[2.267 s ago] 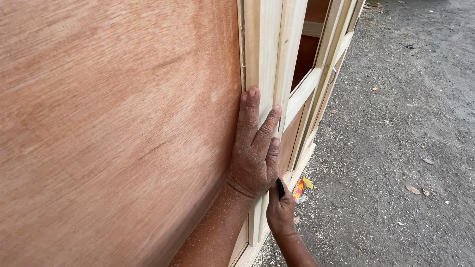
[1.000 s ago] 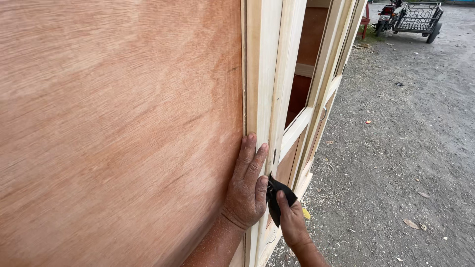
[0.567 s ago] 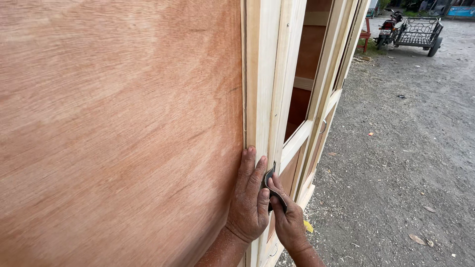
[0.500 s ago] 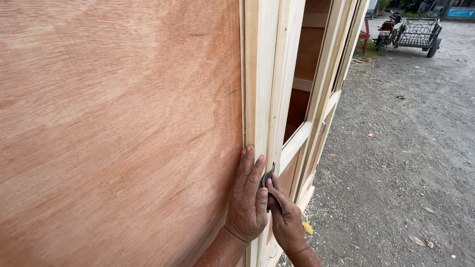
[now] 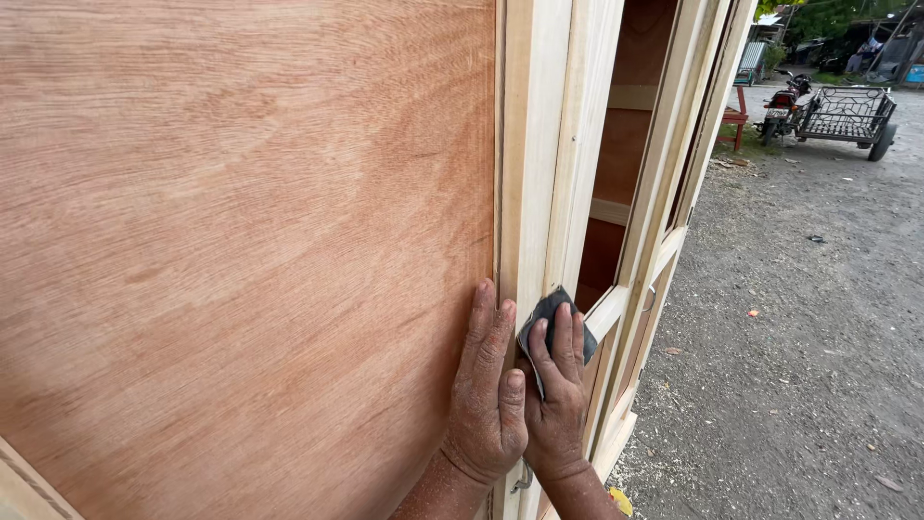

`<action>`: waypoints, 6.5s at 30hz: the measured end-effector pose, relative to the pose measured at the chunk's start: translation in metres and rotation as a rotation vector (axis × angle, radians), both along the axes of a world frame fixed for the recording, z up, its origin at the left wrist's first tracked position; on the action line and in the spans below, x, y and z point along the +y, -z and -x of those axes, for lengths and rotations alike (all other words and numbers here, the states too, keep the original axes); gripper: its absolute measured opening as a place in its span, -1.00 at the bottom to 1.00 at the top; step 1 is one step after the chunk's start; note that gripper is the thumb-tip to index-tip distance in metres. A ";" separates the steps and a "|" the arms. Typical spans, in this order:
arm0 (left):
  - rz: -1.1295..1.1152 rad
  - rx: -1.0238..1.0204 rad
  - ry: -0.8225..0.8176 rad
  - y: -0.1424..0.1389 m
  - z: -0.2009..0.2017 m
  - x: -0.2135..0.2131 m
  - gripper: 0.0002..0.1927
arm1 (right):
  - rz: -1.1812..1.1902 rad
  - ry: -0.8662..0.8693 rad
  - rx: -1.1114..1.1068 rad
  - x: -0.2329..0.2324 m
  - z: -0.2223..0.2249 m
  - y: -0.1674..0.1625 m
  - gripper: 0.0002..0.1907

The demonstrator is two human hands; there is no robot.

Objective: The person sands the wooden frame edges and surfaces of a small cabinet using a sheet of sandpaper held by hand. They work around the cabinet, sanding the vertical stiles, top rail, and door frame edges, moving to different sections as they finish each area.

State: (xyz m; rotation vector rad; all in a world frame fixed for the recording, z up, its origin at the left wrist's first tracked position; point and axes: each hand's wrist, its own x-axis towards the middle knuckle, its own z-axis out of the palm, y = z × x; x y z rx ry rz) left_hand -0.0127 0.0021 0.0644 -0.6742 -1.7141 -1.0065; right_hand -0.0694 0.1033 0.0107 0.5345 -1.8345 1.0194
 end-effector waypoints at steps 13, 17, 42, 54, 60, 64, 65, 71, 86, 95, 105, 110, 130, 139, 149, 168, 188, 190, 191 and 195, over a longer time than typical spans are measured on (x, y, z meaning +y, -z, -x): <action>-0.003 -0.005 -0.015 -0.028 0.000 -0.010 -0.44 | -0.095 0.027 0.147 0.005 0.010 -0.031 -0.49; 0.008 -0.013 -0.042 -0.032 0.006 -0.004 -0.43 | -0.047 0.041 0.161 -0.003 0.031 -0.088 -0.50; -0.087 0.144 -0.053 -0.108 -0.017 -0.026 -0.46 | -0.443 -0.140 0.244 0.008 0.018 -0.001 -0.43; -0.040 0.125 -0.218 -0.108 -0.011 -0.026 -0.46 | -0.395 -0.197 0.402 0.000 0.039 -0.111 -0.42; -0.087 0.082 -0.211 -0.103 -0.012 -0.020 -0.50 | -0.946 -0.199 0.409 0.030 0.041 -0.071 -0.35; -0.120 0.067 -0.177 -0.097 -0.015 -0.017 -0.52 | -0.771 -0.202 0.550 0.024 0.067 -0.096 -0.37; -0.135 0.066 -0.165 -0.095 -0.015 -0.016 -0.52 | -0.735 -0.209 0.543 0.022 0.068 -0.096 -0.38; -0.096 0.069 -0.218 -0.085 -0.013 -0.020 -0.52 | -1.089 -0.347 0.425 0.043 0.035 -0.028 -0.36; -0.267 0.071 -0.432 -0.016 -0.020 0.015 -0.60 | -1.399 -0.622 0.376 0.034 0.021 -0.037 -0.63; -0.362 0.055 -0.625 0.030 -0.039 0.033 -0.60 | -1.641 -0.435 0.736 0.035 0.007 -0.025 -0.59; -0.340 -0.043 -0.708 0.068 -0.067 0.041 -0.65 | -1.959 -0.371 0.538 0.025 -0.009 0.056 -0.65; -0.387 -0.050 -0.705 0.084 -0.065 0.037 -0.66 | -1.927 -0.332 0.641 0.023 -0.010 0.095 -0.50; -0.385 -0.166 -0.628 0.112 -0.074 0.037 -0.67 | -1.733 -0.562 0.469 0.036 0.016 0.171 -0.56; -0.424 -0.202 -0.591 0.137 -0.067 0.044 -0.67 | -1.577 -0.738 0.504 0.036 0.035 0.221 -0.56; -0.387 -0.187 -0.626 0.149 -0.062 0.032 -0.66 | -1.364 -0.884 0.545 0.044 0.063 0.215 -0.52; -0.429 -0.260 -0.588 0.237 -0.085 0.058 -0.67 | -1.530 -0.970 0.221 0.040 0.030 0.313 -0.51; -0.496 -0.335 -0.516 0.365 -0.093 0.054 -0.65 | -1.342 -0.783 0.497 0.063 0.060 0.415 -0.49; -0.502 -0.325 -0.520 0.370 -0.092 0.050 -0.65 | -1.223 -0.725 0.566 0.066 0.067 0.408 -0.45; -0.505 -0.308 -0.524 0.372 -0.092 0.047 -0.65 | -1.195 -0.690 0.594 0.065 0.068 0.411 -0.44; -0.509 -0.303 -0.544 0.388 -0.093 0.044 -0.67 | -1.409 -0.739 0.552 0.047 0.056 0.465 -0.45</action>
